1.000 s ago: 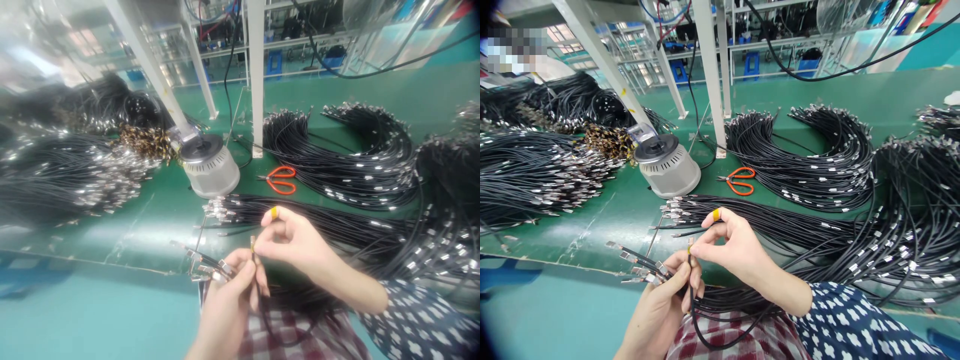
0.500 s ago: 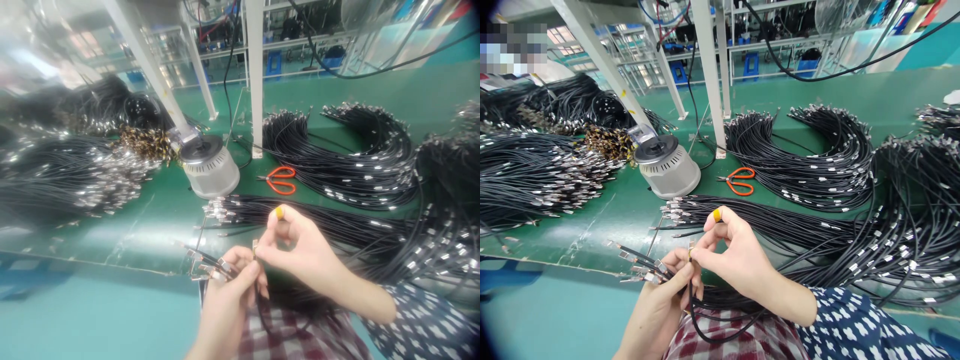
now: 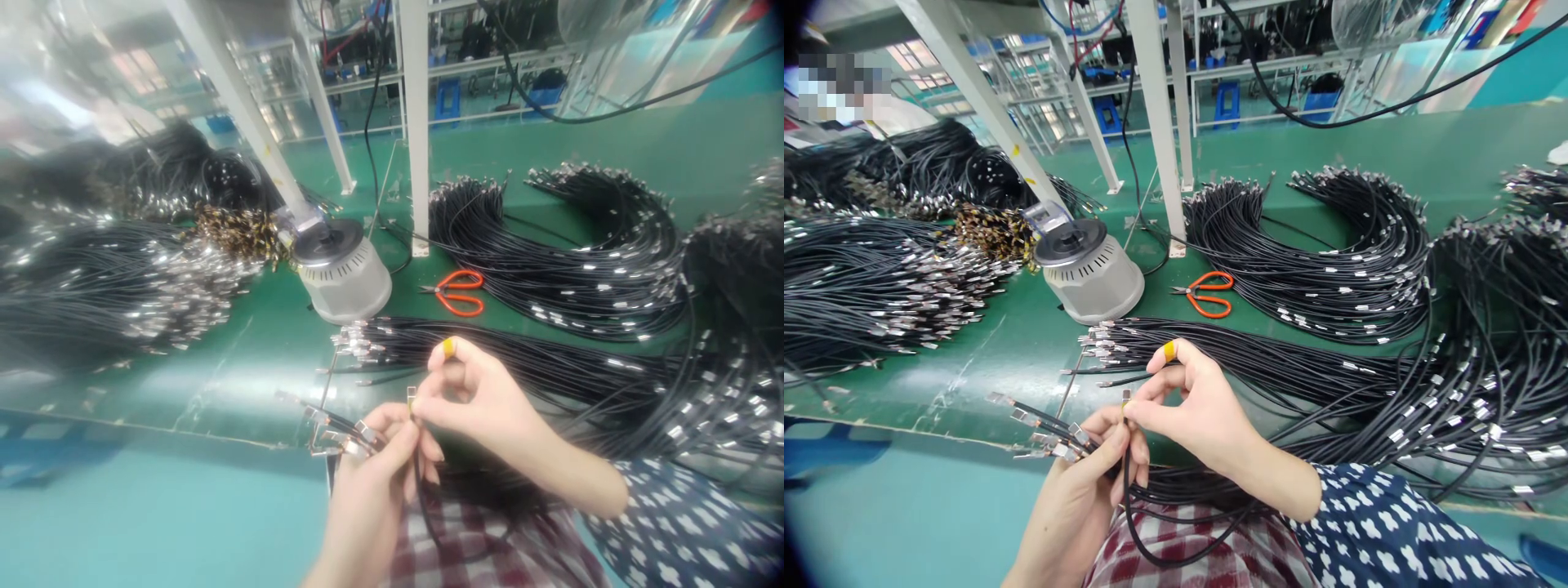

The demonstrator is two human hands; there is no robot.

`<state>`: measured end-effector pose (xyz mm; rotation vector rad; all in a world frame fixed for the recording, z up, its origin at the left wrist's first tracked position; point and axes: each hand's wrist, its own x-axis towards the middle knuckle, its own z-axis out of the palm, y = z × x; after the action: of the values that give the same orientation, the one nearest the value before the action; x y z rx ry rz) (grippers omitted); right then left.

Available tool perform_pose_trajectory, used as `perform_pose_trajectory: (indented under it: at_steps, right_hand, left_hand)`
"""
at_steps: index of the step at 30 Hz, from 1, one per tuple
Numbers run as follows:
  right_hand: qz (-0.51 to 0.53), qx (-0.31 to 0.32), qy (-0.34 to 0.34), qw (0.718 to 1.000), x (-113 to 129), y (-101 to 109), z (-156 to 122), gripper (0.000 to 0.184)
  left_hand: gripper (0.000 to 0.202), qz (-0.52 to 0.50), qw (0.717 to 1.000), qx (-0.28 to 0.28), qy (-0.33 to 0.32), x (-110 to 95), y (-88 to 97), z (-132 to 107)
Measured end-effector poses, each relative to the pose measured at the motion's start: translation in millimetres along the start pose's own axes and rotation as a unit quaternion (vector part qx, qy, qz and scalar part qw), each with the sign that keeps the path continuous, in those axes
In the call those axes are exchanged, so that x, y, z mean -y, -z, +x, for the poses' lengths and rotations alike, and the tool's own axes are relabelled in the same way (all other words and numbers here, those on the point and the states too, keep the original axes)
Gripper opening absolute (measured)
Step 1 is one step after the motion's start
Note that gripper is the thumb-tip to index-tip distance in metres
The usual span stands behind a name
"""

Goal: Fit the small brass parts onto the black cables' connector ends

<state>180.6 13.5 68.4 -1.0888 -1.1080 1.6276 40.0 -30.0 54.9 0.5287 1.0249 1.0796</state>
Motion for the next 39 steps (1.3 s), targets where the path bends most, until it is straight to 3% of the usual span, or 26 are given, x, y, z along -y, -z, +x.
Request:
perform_pose_trajectory:
  at_steps: [12, 23, 25, 27, 30, 32, 33, 35, 36, 39]
  right_hand:
    - [0.034, 0.073, -0.021, 0.997, 2, 1, 7, 0.041]
    - [0.021, 0.032, 0.012, 0.999, -11, 6, 7, 0.025]
    - [0.008, 0.023, 0.020, 0.999, -8, 5, 4, 0.024]
    - [0.018, 0.013, 0.028, 0.999, -6, 6, 2, 0.023]
    - [0.045, 0.000, 0.037, 0.998, -4, 10, 2, 0.023]
    - [0.046, -0.002, 0.040, 0.998, -3, 13, 2, 0.021]
    - [0.043, -0.002, 0.043, 0.998, -3, 15, 2, 0.020]
    - [0.031, 0.003, 0.046, 0.998, -1, 16, 1, 0.019]
    - [0.024, 0.006, 0.048, 0.999, 0, 17, 1, 0.019]
    - [0.000, 0.011, 0.051, 0.999, 1, 19, 0, 0.018]
  left_hand:
    - [0.019, -0.064, 0.997, 0.021, 0.046, 1, 1.3, 2]
    - [0.016, -0.073, 0.996, 0.018, 0.055, -1, 6.7, 11]
    - [0.022, -0.076, 0.995, 0.036, 0.048, -2, 9.0, 12]
    - [0.027, -0.082, 0.990, 0.101, 0.052, -3, 15.3, 14]
    - [0.026, -0.017, 0.955, 0.277, 0.103, -9, 27.1, 17]
    - [0.026, 0.115, 0.912, 0.359, 0.163, -18, 31.0, 19]
    - [0.030, 0.153, 0.897, 0.384, 0.154, -24, 31.0, 19]
    - [0.030, 0.242, 0.890, 0.386, 0.024, -38, 29.0, 19]
    - [0.025, 0.314, 0.867, 0.385, -0.036, -45, 27.9, 18]
    - [0.029, 0.483, 0.804, 0.333, -0.092, -65, 28.7, 14]
